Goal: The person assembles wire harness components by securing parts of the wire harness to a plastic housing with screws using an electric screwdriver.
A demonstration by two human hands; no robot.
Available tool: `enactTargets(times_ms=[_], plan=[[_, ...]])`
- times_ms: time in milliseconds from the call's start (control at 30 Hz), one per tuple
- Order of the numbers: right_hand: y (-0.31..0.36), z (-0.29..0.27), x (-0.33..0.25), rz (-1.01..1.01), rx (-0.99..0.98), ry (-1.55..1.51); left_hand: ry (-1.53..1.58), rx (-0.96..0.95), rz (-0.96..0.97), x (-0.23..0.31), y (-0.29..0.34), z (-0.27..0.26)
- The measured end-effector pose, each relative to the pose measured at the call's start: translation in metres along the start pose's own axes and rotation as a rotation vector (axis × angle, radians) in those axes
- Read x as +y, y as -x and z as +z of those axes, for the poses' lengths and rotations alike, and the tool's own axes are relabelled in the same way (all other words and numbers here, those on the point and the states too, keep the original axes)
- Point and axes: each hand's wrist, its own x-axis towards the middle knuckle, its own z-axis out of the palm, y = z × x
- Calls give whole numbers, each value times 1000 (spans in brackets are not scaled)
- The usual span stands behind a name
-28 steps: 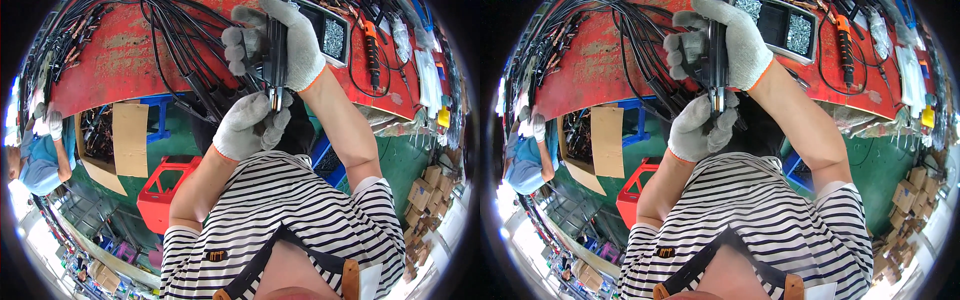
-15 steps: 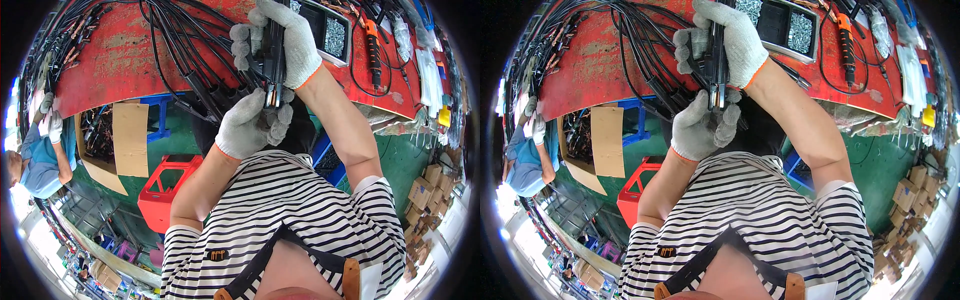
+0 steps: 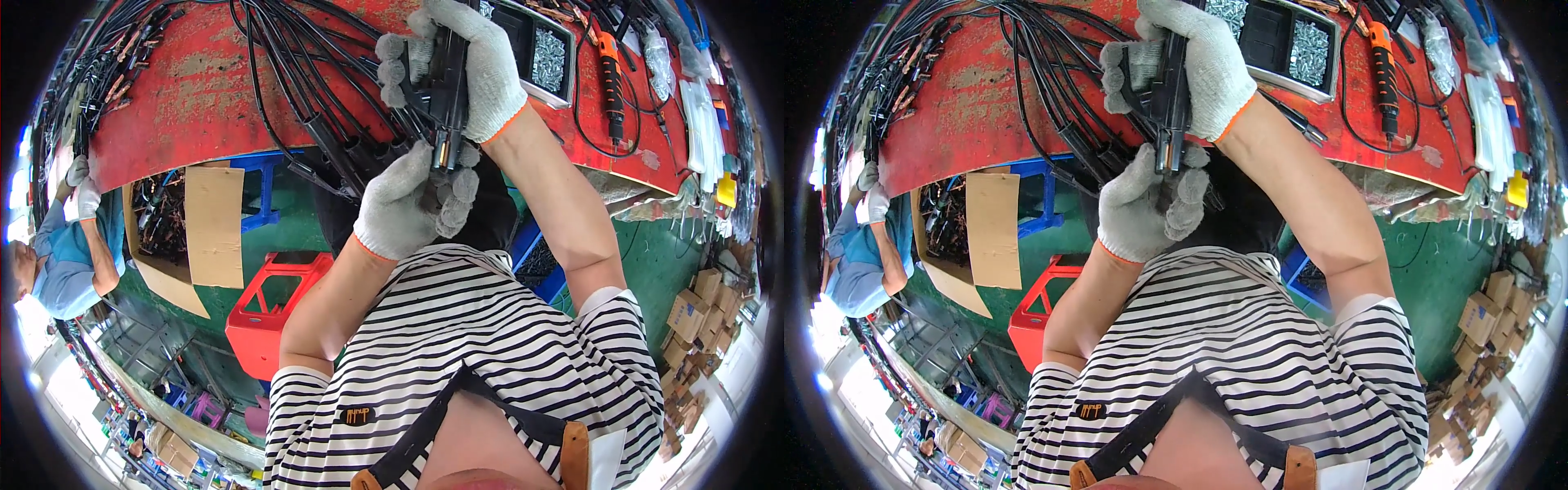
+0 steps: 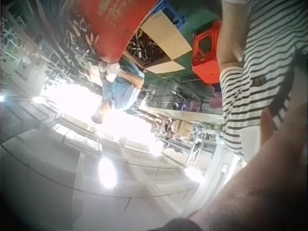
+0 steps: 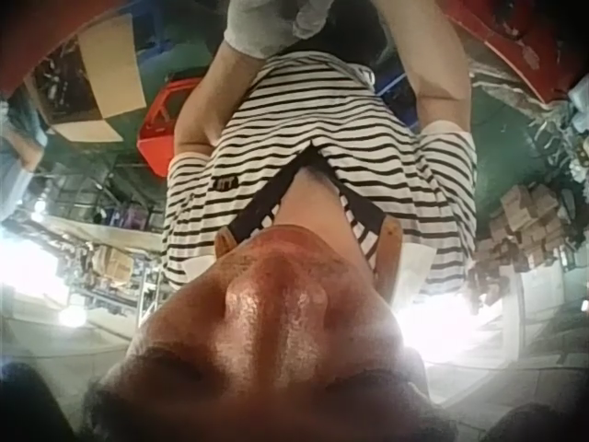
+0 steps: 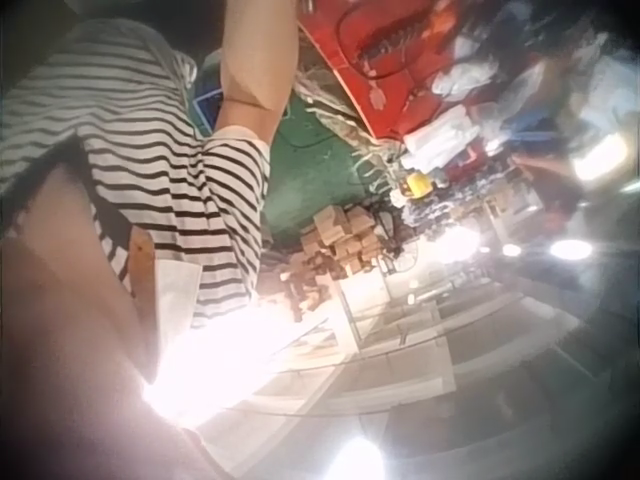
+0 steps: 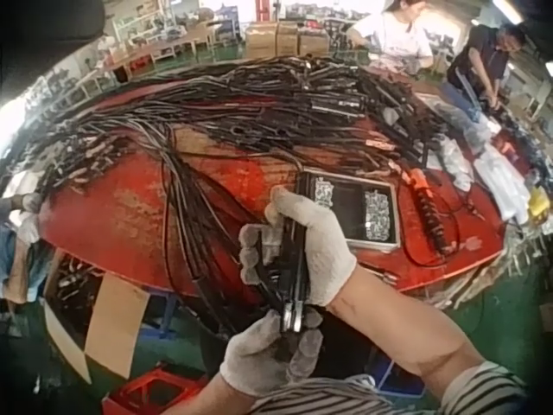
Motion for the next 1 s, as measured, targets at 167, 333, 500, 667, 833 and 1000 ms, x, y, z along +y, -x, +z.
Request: enactTargets(times_ms=[167,333,500,667,833,1000], plan=[[-7,-10,6,-75,19,6,62,-95,-19,6,-1,-12],[-6,-5,6,1,-7,-34,-7,119,45,0,2,6],[-8,1,3,65,180,1,-36,7,26,2,1,2],[-3,15,8,22,294,278,-134,54,94,3,3,-5],[-3,14,7,0,311,448,-136,176,99,4,3,-2],[-2,25,11,12,401,497,-251,145,120,1,6,2]])
